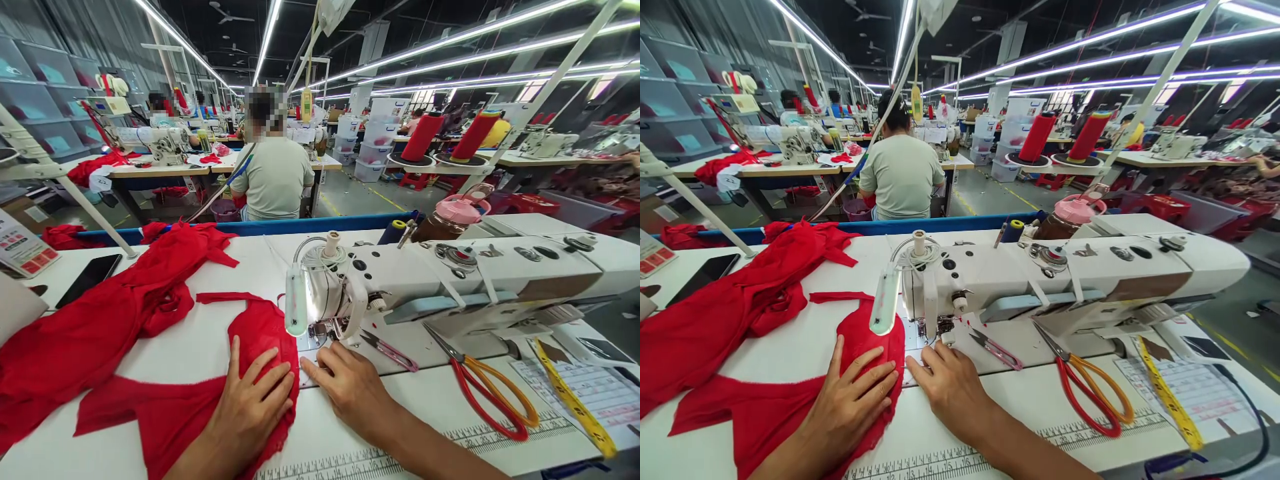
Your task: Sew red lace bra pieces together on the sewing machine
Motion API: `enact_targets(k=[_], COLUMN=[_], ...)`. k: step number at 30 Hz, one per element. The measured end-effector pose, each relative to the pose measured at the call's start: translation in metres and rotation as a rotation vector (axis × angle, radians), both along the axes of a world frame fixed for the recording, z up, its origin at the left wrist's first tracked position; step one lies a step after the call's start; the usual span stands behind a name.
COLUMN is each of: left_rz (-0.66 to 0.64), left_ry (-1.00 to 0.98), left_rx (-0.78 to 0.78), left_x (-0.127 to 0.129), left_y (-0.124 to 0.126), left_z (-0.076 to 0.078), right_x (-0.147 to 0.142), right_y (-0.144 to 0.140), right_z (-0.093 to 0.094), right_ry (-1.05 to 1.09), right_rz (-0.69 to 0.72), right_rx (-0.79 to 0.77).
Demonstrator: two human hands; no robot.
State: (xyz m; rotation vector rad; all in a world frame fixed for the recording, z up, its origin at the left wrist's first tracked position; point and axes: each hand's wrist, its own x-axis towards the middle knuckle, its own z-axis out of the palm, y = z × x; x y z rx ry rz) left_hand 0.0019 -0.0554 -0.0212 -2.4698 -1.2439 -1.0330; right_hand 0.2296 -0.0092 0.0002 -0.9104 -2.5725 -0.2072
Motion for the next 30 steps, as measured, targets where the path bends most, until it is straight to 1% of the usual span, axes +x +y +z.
enact_targets(k=[10,13,16,18,24,30], left_rz=[-0.002,-0.004,-0.003,-0.003,-0.011,-0.01], left_ry=[-0.02,-0.017,-0.017,-0.02,-0.022,-0.001], left_rx=[0.002,0.007,0.018,0.016,0.015,0.004], left_x=[0.0026,0.0029,0.0022,0.0018,0.0026,0.0017], left_y=[0.0007,0.0012,0.0013,0.0014,0.0016,0.0012], left_z=[0.0054,0.0065,0.0064,0.0062,0.0059,0.0033], right_x=[-0.0028,-0.0037,-0.0032,-0.0021,-0.0006,-0.0026], right_y=[0.0005,0.0016,0.0031,0.0037,0.0004,-0.0017], right_z=[-0.0013,-0.0015,-0.0027,-0.0037,-0.0043,-0.0027], right_ry=[0.022,0.057,0.145,0.174,0.106,0.031], right_rz=[-0.013,-0.01,-0.004,0.001,-0.004,-0.011], right_rx=[0.022,-0.026,-0.085,-0.085,0.004,0.013])
